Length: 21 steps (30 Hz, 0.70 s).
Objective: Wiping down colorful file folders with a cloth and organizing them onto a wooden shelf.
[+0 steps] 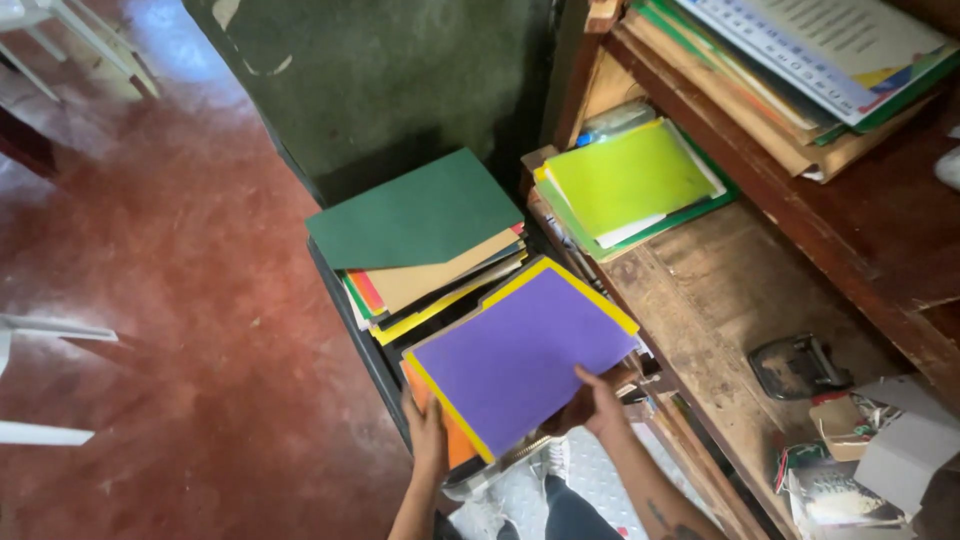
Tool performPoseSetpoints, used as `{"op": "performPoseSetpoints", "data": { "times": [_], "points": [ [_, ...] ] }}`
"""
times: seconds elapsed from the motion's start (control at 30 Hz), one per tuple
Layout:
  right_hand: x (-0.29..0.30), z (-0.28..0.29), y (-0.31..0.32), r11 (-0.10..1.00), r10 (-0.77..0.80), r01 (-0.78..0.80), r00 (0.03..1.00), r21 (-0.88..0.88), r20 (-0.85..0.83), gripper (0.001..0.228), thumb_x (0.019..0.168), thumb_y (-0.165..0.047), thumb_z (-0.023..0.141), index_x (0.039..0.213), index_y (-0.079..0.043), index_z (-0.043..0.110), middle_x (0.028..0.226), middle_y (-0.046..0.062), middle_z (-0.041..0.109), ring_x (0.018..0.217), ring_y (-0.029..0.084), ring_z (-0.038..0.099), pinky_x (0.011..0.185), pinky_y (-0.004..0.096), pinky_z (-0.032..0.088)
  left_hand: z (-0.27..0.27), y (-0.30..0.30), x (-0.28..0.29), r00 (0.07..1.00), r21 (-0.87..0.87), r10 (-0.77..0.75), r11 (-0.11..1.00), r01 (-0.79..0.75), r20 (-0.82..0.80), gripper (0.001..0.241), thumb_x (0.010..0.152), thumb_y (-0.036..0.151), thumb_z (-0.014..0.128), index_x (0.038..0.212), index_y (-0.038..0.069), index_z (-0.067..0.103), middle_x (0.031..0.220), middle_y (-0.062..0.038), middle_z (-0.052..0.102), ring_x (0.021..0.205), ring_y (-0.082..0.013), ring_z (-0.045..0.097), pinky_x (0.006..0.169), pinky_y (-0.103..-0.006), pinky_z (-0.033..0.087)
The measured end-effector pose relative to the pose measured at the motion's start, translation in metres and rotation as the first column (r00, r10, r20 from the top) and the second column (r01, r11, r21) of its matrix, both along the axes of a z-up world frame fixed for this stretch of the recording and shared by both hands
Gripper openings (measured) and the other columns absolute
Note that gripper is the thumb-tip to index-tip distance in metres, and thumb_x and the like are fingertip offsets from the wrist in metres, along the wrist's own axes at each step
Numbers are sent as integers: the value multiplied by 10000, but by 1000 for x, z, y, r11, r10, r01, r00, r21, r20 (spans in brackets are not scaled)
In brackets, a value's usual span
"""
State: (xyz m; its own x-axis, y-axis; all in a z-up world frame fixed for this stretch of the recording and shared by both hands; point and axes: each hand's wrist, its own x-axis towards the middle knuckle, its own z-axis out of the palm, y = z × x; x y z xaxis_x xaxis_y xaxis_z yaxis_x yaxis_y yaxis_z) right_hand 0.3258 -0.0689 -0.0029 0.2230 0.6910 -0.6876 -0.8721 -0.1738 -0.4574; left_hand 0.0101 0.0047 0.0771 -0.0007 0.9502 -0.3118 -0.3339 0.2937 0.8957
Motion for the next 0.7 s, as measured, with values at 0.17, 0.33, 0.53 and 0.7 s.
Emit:
{"op": "performPoseSetpoints", "data": {
  "times": [0.17,0.33,0.53,0.7],
  "points": [
    [-27,-41,-25,990,63,-59,998,-128,24,682,876,-341,757,1417,4,526,1378,152,620,1246,354,591,1045,501,483,-124,-43,-13,916,-534,119,838,114,383,589,950,344,546,1474,79,488,1356,-165,627,1174,-330,607,981,-476,480],
    [22,-15,-56,843,341,-285,939,-456,44,704,915,-543,633,1409,-59,499,1306,177,627,1190,358,585,984,523,484,-142,-50,-30,981,-504,-23,856,118,191,483,903,55,662,1366,115,542,1148,-132,700,981,-286,688,836,-457,581],
    [38,-30,-59,778,541,-33,542,-627,643,678,1032,-569,539,1152,87,660,878,173,678,742,313,672,648,452,560,-54,-41,-39,993,-657,-114,750,78,-12,427,917,169,711,1317,113,573,1053,-115,696,865,-278,677,708,-497,576],
    [-88,-46,-23,507,729,-332,-328,-796,601,599,1024,-648,459,1209,-87,556,1099,134,377,991,379,342,794,585,302,-153,-57,-51,942,-497,-260,859,126,-212,442,843,141,822,1239,14,673,1085,-146,763,917,-229,727,788,-374,583]
  ]
}}
